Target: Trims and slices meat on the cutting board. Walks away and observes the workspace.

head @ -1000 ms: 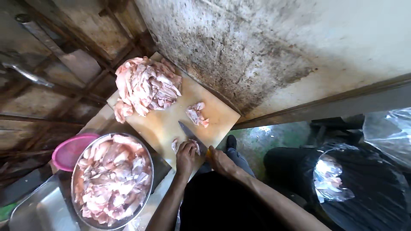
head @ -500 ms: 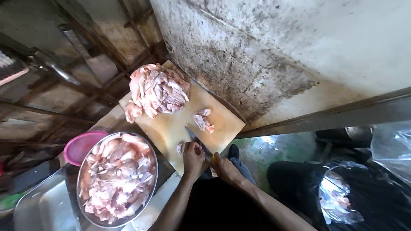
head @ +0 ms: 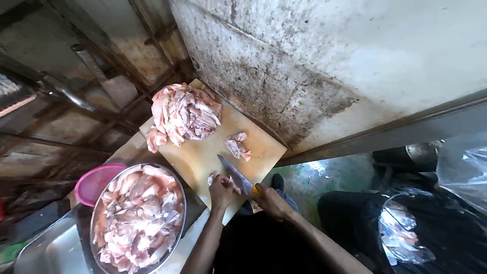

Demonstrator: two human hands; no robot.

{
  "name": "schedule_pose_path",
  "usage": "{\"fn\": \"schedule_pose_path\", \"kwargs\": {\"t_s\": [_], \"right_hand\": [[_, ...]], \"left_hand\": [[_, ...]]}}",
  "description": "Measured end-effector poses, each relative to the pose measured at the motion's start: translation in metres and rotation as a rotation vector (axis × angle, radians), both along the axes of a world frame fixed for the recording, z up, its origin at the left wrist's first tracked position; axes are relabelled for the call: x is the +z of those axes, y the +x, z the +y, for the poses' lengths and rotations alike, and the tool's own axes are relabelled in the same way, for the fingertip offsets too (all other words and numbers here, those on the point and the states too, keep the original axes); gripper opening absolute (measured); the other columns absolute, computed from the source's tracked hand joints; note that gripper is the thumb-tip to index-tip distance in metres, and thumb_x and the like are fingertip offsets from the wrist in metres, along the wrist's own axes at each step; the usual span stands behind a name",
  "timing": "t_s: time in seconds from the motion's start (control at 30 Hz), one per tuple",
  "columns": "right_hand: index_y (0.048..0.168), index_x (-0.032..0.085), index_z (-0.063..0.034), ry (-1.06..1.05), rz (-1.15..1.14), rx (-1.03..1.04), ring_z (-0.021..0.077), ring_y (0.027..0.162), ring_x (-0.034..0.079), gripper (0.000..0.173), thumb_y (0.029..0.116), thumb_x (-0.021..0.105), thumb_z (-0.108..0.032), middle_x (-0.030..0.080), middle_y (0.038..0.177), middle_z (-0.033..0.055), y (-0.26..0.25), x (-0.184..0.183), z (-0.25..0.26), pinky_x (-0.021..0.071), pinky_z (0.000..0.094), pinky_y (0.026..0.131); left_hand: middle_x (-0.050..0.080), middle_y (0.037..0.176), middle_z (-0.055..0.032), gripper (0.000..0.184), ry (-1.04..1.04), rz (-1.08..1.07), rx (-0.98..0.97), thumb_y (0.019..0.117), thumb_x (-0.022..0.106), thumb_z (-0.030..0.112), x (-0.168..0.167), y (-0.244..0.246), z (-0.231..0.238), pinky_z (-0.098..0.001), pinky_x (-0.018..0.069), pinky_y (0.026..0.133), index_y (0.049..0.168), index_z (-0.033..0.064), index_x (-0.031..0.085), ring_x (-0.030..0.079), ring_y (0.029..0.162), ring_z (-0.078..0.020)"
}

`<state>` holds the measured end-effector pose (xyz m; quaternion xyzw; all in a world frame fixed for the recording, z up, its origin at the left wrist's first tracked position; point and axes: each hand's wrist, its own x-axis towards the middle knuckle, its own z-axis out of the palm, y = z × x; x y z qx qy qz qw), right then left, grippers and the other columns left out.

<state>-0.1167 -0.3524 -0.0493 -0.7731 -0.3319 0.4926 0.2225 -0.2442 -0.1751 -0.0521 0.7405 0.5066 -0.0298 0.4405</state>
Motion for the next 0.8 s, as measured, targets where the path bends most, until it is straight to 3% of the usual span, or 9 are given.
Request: {"fn": "schedule_pose_path", "kwargs": {"t_s": [0.2,0.33,0.57,0.7,0.8], "right_hand": [[0.131,0.057,-0.0105,-0.046,-0.157,-0.053,0.0322,0.091,0.072,0.044,0.1047,0.049,-0.045,0.070,0.095,0.0139,-0.014,0.015,-0.017,0.0583,0.0530,0.082],[0.135,0.053,-0.0128,-0.125,-0.198,0.039,0.0365,0.093,0.072,0.042,0.1057,0.045,-0.043,0.070,0.097,0.0163,-0.023,0.029,-0.017,0.0579,0.0563,0.082],[0.136,0.051,-0.0132,-0.295,-0.251,0.125,0.0410,0.096,0.072,0.041,0.1068,0.042,-0.040,0.071,0.103,0.0192,-0.031,0.049,-0.028,0.0578,0.0588,0.081],[0.134,0.050,-0.0127,-0.376,-0.245,0.159,0.0414,0.096,0.072,0.039,0.1069,0.042,-0.040,0.071,0.102,0.0193,-0.029,0.061,-0.034,0.0585,0.0584,0.080],[0.139,0.047,-0.0095,-0.387,-0.182,0.176,0.0430,0.099,0.071,0.042,0.1080,0.043,-0.037,0.069,0.106,0.0223,-0.033,0.062,-0.018,0.0577,0.0584,0.084]], "left_hand": [[0.072,0.102,-0.0109,0.023,-0.015,-0.084,0.070,0.0909,0.074,0.015,-0.010,-0.009,-0.005,-0.0395,0.0617,0.086,0.110,0.0022,0.069,0.073,0.090,-0.0188],[0.072,0.100,-0.0094,0.022,-0.010,-0.082,0.103,0.0915,0.074,0.017,-0.008,-0.006,-0.009,-0.0372,0.0622,0.084,0.108,0.0028,0.069,0.072,0.087,-0.0166],[0.072,0.097,-0.0094,0.024,0.010,0.056,0.073,0.0899,0.075,0.022,0.009,0.008,-0.011,-0.0415,0.0588,0.087,0.105,0.0039,0.070,0.071,0.091,-0.0205],[0.072,0.090,-0.0068,0.022,0.038,0.097,0.064,0.0866,0.077,0.023,0.010,0.013,-0.011,-0.0422,0.0593,0.083,0.101,0.0073,0.070,0.071,0.086,-0.0198],[0.072,0.094,-0.0091,0.021,0.035,0.185,0.011,0.0864,0.076,0.020,0.017,0.018,-0.009,-0.0457,0.0584,0.087,0.102,0.0074,0.071,0.071,0.092,-0.0238]]}}
